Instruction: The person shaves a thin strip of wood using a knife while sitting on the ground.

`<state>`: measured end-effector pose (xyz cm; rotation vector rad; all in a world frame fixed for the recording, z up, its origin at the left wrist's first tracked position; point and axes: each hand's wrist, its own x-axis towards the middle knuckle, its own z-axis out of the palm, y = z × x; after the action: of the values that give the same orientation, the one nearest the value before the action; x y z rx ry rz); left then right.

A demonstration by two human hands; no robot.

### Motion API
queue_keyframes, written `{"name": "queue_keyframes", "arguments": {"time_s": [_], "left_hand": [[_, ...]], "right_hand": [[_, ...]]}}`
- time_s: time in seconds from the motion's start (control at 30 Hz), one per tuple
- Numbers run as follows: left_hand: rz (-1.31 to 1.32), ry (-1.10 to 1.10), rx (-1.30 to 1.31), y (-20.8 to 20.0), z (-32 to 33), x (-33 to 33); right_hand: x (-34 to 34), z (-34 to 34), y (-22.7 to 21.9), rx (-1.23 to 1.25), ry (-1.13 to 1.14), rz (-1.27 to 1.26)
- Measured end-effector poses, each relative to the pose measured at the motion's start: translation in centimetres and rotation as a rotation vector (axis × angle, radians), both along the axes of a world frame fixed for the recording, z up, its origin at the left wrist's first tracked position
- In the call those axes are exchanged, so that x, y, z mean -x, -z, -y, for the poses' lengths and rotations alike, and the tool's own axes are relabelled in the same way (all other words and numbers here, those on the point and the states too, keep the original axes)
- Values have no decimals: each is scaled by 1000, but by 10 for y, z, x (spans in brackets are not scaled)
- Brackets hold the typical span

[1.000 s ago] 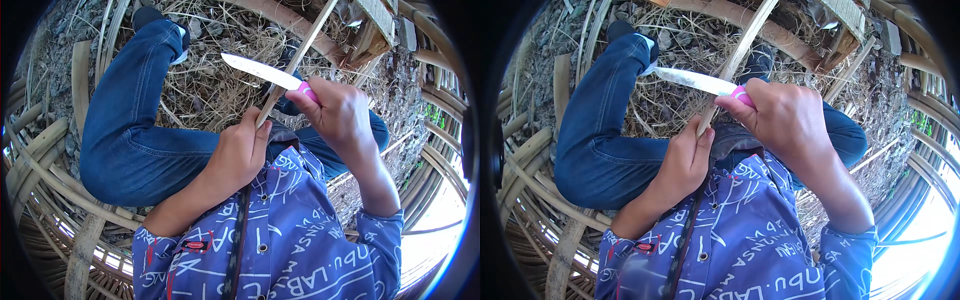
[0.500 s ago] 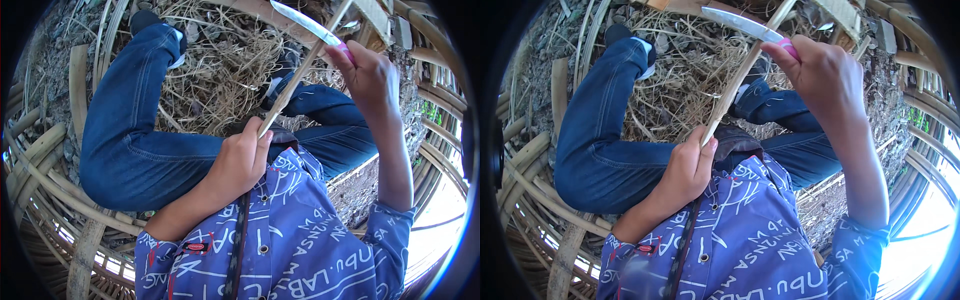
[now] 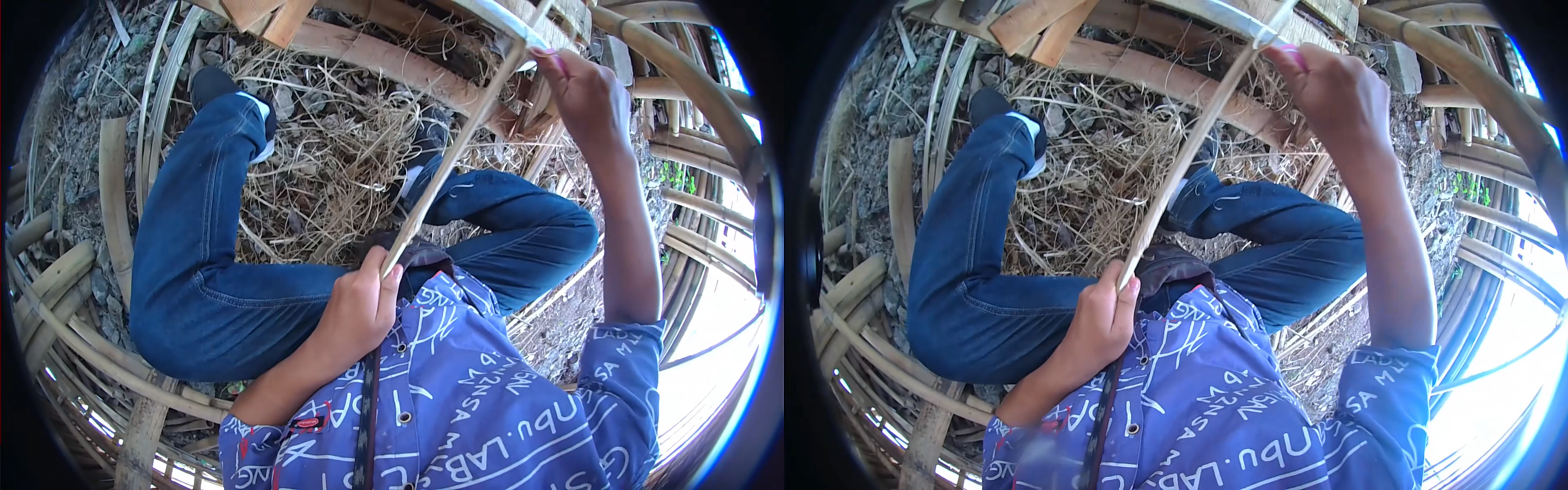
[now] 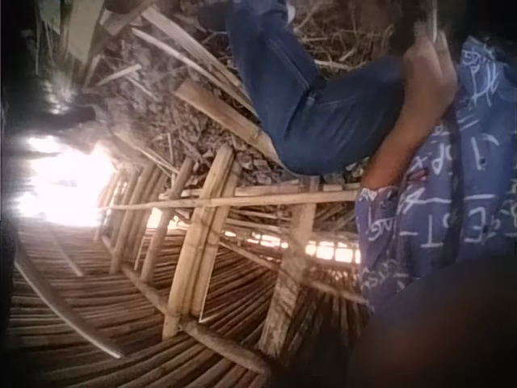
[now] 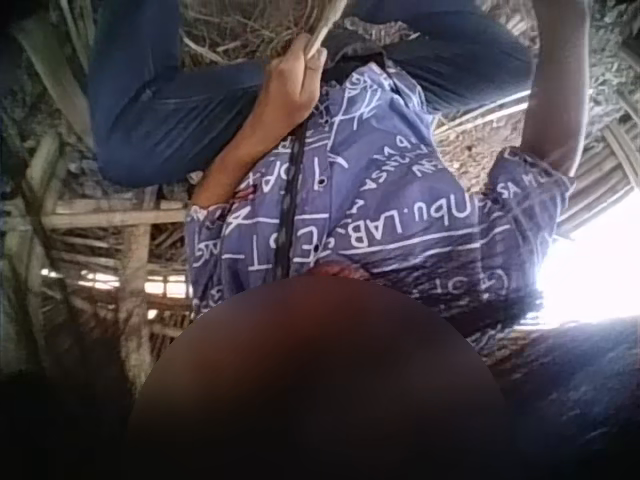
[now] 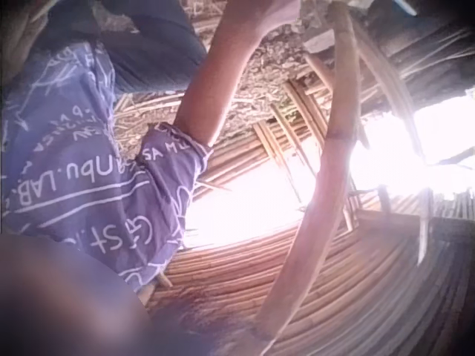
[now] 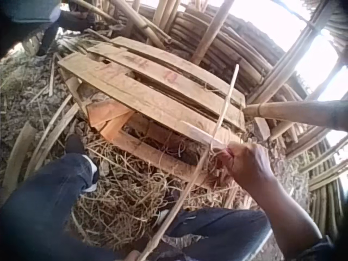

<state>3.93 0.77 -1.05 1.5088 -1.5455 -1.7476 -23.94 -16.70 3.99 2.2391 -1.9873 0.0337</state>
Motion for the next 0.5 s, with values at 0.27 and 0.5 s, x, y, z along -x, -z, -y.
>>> {"name": "queue_keyframes", "arguments": {"time_s": [0.27, 0.5], "left_hand": [[1, 24, -51, -4, -1, 0], [13, 38, -47, -6, -4, 0]], "right_hand": [[30, 26, -6, 85, 79, -36], [60, 52, -15, 108, 99, -50]]}}
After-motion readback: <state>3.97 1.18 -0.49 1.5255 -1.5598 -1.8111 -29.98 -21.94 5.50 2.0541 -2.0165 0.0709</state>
